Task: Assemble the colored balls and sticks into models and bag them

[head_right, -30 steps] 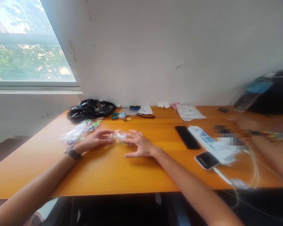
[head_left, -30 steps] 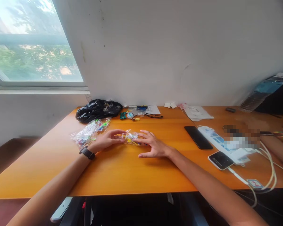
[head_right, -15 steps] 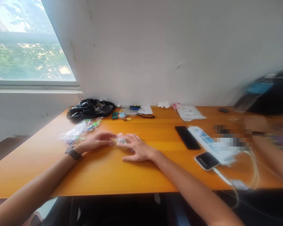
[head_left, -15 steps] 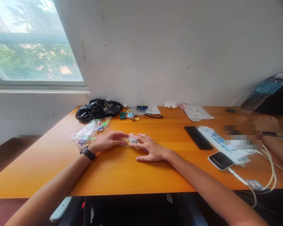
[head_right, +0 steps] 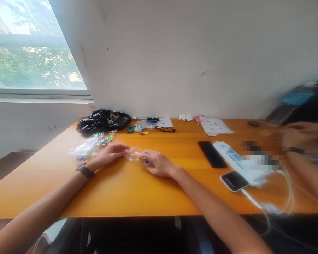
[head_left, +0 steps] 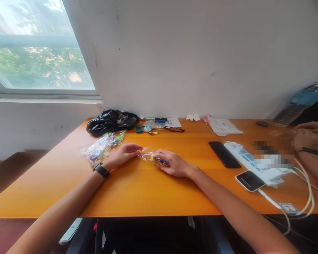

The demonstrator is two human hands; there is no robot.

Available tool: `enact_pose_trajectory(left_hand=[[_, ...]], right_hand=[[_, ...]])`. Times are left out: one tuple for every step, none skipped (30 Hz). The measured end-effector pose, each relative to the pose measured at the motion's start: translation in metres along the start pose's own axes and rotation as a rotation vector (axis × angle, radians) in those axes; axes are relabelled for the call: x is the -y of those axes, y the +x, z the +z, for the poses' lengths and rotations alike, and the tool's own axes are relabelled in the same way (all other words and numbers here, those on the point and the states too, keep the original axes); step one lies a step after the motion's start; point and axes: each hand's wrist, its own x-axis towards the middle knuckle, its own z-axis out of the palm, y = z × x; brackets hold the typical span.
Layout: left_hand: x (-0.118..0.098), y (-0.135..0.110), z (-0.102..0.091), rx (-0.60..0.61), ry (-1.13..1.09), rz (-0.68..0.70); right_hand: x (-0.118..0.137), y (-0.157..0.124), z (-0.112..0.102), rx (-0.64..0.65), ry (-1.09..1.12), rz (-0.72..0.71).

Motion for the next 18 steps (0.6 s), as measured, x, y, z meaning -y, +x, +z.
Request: enact_pose_trajectory(left_hand=[[0.000,0.000,0.000,-0.016,0.017,0.003],[0.000,-0.001,-0.001,-0.037,0.036,0.012],[0.000,-0.001,-0.001,-0.069,0.049,0.029],[0.000,-0.001,-0.002,-0.118,0.053,0.056],[0.000,0.000,-0.003,-0.178,0.048,0.090],[0.001,0.001,-0.004,-0.242,0.037,0.125],[0.002,0.002,-0.005,-0.300,0.021,0.154],[0.002,0.003,-0.006,-0.346,0.005,0.175],[0.002,0.003,-0.008,-0.374,-0.007,0.185],[0.002,0.004,-0.009,-0.386,-0.011,0.187],[0.001,0.004,-0.009,-0.391,-0.014,0.185],[0.000,0.004,-0.009,-0.394,-0.014,0.184],[-0.002,0.003,-0.009,-0.393,-0.014,0.185],[-0.004,0.003,-0.009,-0.393,-0.014,0.191],[-0.006,0.002,-0.008,-0.394,-0.016,0.198],[-0.009,0.000,-0.008,-0.396,-0.020,0.206],[-0.011,-0.001,-0.007,-0.398,-0.027,0.211],[-0.012,-0.002,-0.007,-0.404,-0.035,0.213]], right_hand=[[0.001,0.000,0.000,-0.006,0.000,-0.008],[0.001,0.000,0.000,-0.011,-0.004,-0.009],[0.002,-0.001,0.000,-0.016,-0.009,-0.004],[0.002,-0.001,-0.001,-0.021,-0.014,0.008],[0.002,-0.001,-0.001,-0.025,-0.018,0.023],[0.002,-0.002,-0.002,-0.027,-0.023,0.036],[0.002,-0.002,-0.003,-0.027,-0.028,0.046],[0.001,-0.002,-0.003,-0.027,-0.031,0.050],[0.000,-0.002,-0.004,-0.029,-0.033,0.050],[-0.001,-0.003,-0.004,-0.033,-0.033,0.049],[-0.002,-0.003,-0.004,-0.040,-0.029,0.046],[-0.002,-0.003,-0.004,-0.049,-0.021,0.045],[-0.003,-0.003,-0.004,-0.056,-0.011,0.044],[-0.004,-0.003,-0.004,-0.064,-0.002,0.043],[-0.004,-0.004,-0.004,-0.073,0.004,0.040],[-0.004,-0.003,-0.004,-0.085,0.007,0.038],[-0.004,-0.003,-0.004,-0.099,0.005,0.037],[-0.004,-0.003,-0.004,-0.115,0.000,0.036]])
